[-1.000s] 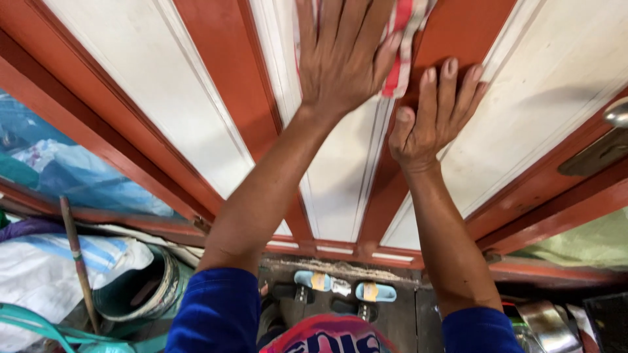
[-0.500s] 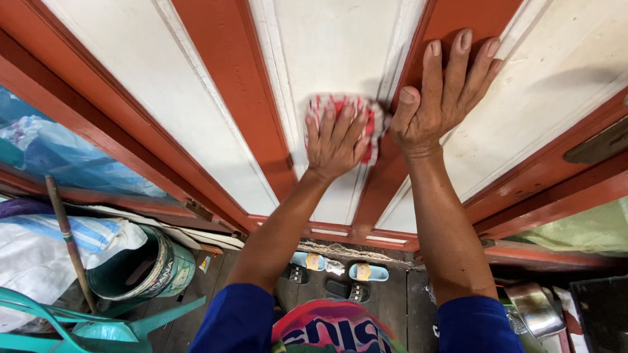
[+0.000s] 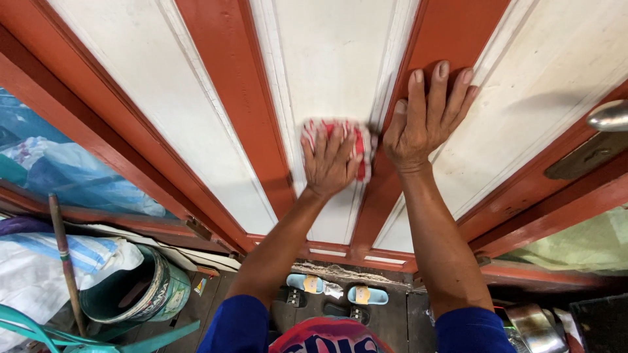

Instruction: Wiping a red and white paneled door with a cloth.

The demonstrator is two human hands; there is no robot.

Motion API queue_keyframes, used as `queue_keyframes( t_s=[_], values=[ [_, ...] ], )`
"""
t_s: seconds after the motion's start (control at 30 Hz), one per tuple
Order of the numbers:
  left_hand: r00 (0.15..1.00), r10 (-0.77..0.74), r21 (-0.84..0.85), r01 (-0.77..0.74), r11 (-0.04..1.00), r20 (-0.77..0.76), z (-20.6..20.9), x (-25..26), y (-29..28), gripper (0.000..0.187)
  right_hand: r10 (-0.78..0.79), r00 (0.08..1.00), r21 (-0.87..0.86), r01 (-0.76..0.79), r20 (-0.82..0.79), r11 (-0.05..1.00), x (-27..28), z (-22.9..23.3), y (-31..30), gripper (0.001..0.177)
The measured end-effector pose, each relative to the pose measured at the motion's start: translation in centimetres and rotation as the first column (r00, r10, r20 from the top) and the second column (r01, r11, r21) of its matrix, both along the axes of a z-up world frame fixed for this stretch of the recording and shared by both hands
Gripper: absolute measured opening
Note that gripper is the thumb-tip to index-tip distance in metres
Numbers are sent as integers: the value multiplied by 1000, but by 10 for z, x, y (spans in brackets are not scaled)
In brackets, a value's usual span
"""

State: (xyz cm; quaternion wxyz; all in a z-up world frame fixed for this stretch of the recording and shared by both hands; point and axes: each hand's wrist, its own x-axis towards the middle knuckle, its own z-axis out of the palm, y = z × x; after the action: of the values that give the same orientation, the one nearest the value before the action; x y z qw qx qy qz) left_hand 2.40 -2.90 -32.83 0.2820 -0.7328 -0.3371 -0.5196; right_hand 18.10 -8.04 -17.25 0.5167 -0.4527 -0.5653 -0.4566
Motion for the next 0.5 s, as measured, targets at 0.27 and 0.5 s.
queue_keyframes(
  t_s=[0.27, 0.5],
  values=[
    [996, 5, 30, -8, 1000, 94, 177, -12, 9, 62, 3, 999, -26, -4, -32, 1000, -2, -2, -1, 39],
    [990, -35, 259, -1, 966, 135, 316, -24, 7, 45, -21, 1000, 5, 21, -13, 1000, -5, 3, -4, 42]
  ],
)
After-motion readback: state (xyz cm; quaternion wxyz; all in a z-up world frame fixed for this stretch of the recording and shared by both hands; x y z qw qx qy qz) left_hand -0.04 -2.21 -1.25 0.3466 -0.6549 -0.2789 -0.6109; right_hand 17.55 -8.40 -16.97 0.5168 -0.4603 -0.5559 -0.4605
